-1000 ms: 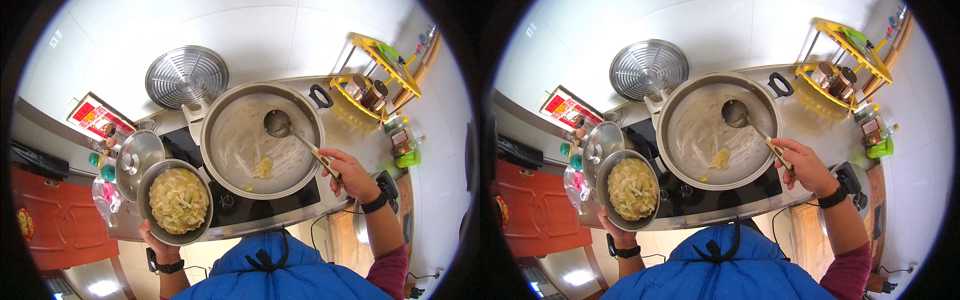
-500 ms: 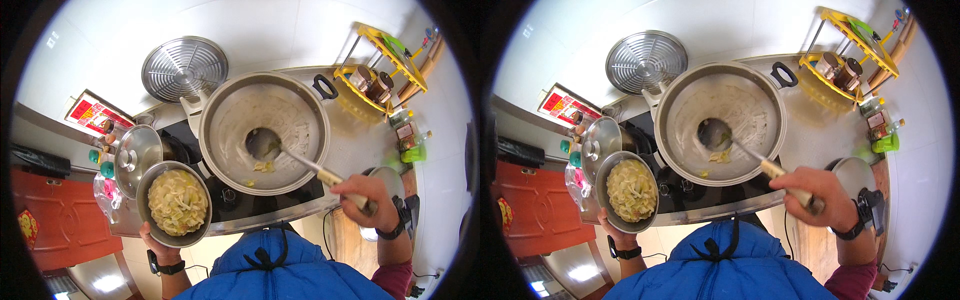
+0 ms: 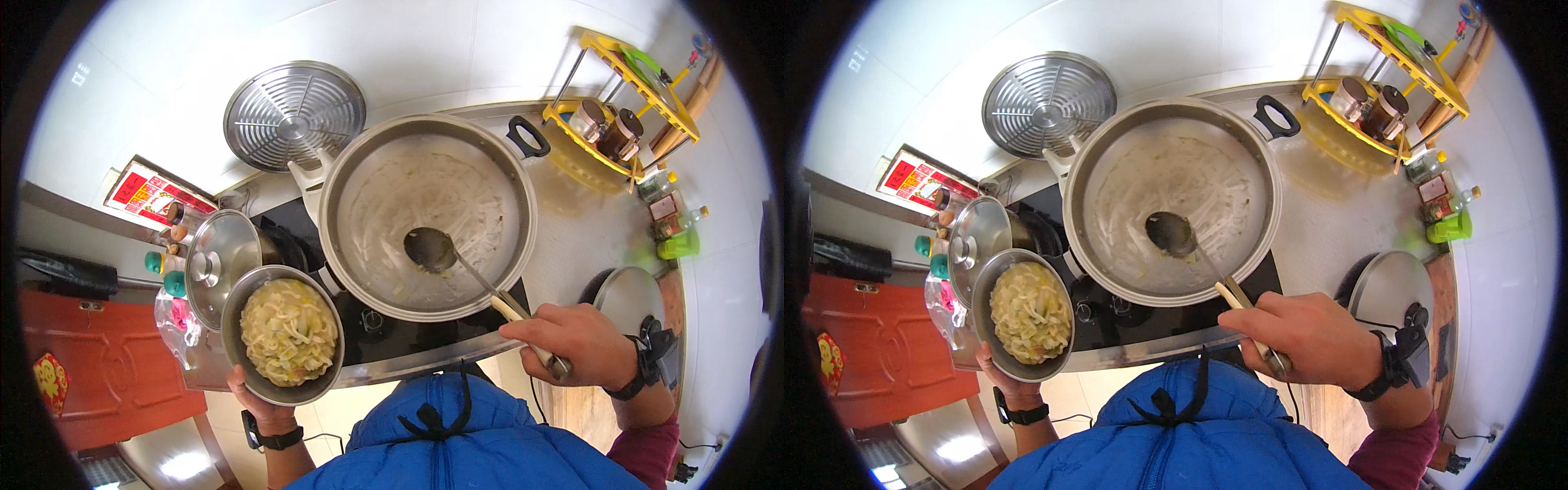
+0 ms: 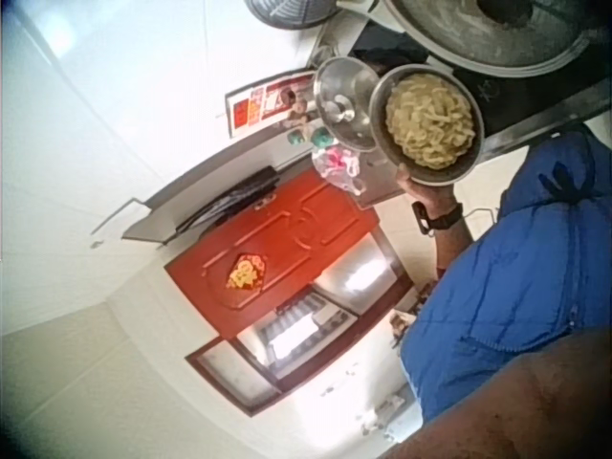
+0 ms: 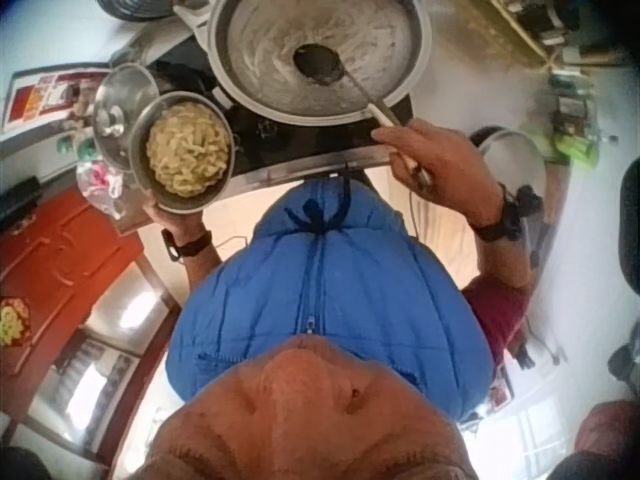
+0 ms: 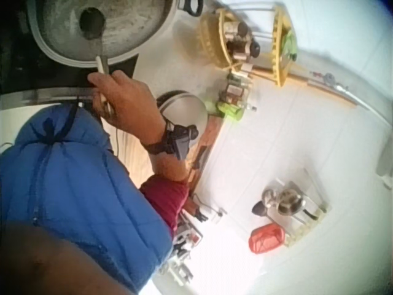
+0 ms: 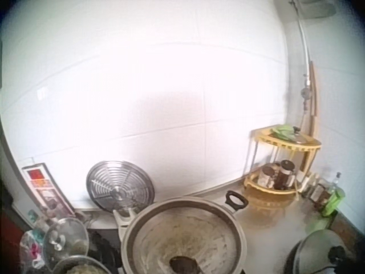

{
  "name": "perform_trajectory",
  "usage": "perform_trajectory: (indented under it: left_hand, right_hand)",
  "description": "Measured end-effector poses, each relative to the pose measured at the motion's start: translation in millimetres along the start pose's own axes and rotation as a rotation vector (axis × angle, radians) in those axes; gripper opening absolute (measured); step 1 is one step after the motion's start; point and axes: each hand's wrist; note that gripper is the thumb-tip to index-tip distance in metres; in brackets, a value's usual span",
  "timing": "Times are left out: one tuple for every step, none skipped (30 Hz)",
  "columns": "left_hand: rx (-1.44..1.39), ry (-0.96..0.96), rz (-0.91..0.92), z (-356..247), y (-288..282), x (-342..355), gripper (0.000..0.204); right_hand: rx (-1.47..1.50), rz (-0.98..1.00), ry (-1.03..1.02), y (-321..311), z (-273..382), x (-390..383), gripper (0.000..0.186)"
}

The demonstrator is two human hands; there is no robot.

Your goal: The person walks into the kitchen, picks up a bowl and chopsticks, then scoops cooked noodles from a pot into the bowl using a ladle. The person places the filled bowl on the counter and sets the ladle down.

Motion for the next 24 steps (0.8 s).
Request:
perform_trajectory:
  left_hand:
    - [-0.009, -0.002, 0.001, 0.1, -0.5, -0.4, 0.072]
    - [-0.015, -0.010, 0.007, 0.1, -1.1, -0.8, 0.071]
    - [-0.017, -0.011, 0.004, 0.1, -1.7, -0.5, 0.071]
    - [-0.018, -0.016, 0.005, 0.1, -2.2, 0.0, 0.071]
    - [-0.008, -0.024, 0.018, 0.3, -2.5, 0.4, 0.071]
    - [-0.022, -0.020, 0.002, 0.5, -2.6, 0.7, 0.071]
    - [-0.025, -0.019, -0.005, 1.1, -2.3, 1.0, 0.071]
    - [-0.015, -0.020, -0.001, 1.6, -1.8, 1.1, 0.070]
    - [-0.020, -0.015, -0.002, 1.6, -1.0, 1.2, 0.071]
    - [-0.014, -0.012, 0.008, 2.0, -0.1, 1.3, 0.071]
    - [-0.007, -0.010, 0.019, 2.2, 1.1, 1.4, 0.072]
    - [-0.006, -0.007, 0.010, 2.8, 2.4, 1.4, 0.072]
    - [-0.005, -0.003, 0.000, 2.9, 3.7, 1.1, 0.073]
    - [0.003, -0.001, 0.000, 2.9, 5.0, 1.0, 0.073]
    - [0.001, -0.002, -0.033, 3.0, 6.2, 1.1, 0.075]
    - [0.007, -0.007, -0.053, 2.9, 7.2, 1.6, 0.077]
    - [0.007, -0.013, -0.049, 3.3, 8.0, 2.5, 0.079]
    - [0.011, -0.020, -0.063, 3.6, 8.4, 3.0, 0.079]
    - [0.009, -0.023, -0.055, 4.3, 8.6, 3.5, 0.079]
    - [0.004, -0.028, -0.023, 4.6, 8.4, 4.1, 0.079]
    - [0.010, -0.024, -0.058, 4.9, 7.9, 4.5, 0.079]
    - [0.011, -0.021, -0.069, 5.3, 7.1, 4.9, 0.079]
    - [0.005, -0.021, -0.052, 5.6, 6.3, 4.9, 0.079]
    - [0.017, -0.014, -0.076, 5.8, 5.4, 4.9, 0.079]
  right_hand:
    - [0.026, 0.007, 0.004, 0.6, 1.4, -0.3, 0.033]
    - [0.058, -0.027, -0.016, 0.9, 3.0, -0.6, 0.032]
    - [0.093, 0.004, -0.014, 2.9, 5.0, 0.2, 0.031]
    - [0.133, -0.007, -0.037, 5.5, 6.8, 1.6, 0.031]
    - [0.171, -0.018, -0.061, 8.3, 7.8, 3.7, 0.030]
    - [0.154, -0.026, -0.065, 11.5, 7.9, 6.1, 0.030]
    - [0.137, -0.034, -0.071, 15.1, 6.3, 9.4, 0.031]
    - [0.119, -0.040, -0.077, 18.2, 4.5, 12.1, 0.031]
    - [0.058, -0.016, -0.023, 19.6, 2.4, 13.0, 0.031]
    - [0.045, -0.044, -0.018, 21.2, 0.4, 13.7, 0.031]
    - [0.032, -0.072, -0.012, 21.8, -0.5, 13.4, 0.031]
    - [0.010, -0.094, 0.010, 22.3, -1.1, 12.9, 0.031]
    - [0.047, -0.116, -0.020, 22.7, -0.5, 12.1, 0.033]
    - [0.101, -0.106, -0.048, 22.9, 0.2, 11.2, 0.033]
    - [0.153, -0.101, -0.065, 24.1, 2.2, 10.8, 0.034]
    - [0.207, -0.107, -0.096, 25.0, 3.8, 10.6, 0.035]
    - [0.240, -0.095, -0.102, 27.5, 4.9, 11.8, 0.036]
    - [0.225, -0.115, -0.084, 28.6, 4.7, 12.4, 0.036]
    - [0.205, -0.107, -0.071, 30.4, 2.9, 13.5, 0.036]
    - [0.174, -0.074, -0.038, 31.3, 0.4, 13.9, 0.036]
    - [0.159, -0.080, -0.001, 30.8, -5.5, 14.0, 0.036]
    - [0.151, -0.138, 0.000, 29.7, -11.4, 12.5, 0.036]
    - [0.134, -0.186, 0.022, 27.5, -18.4, 9.9, 0.036]
    - [0.116, -0.238, 0.034, 25.1, -26.1, 6.9, 0.036]
Point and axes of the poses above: each hand's wrist, its own x-axis towards the middle knuckle, its own y-axis out of the palm, z = x × y, and after that the axes turned 6 degrees about z, right-handed
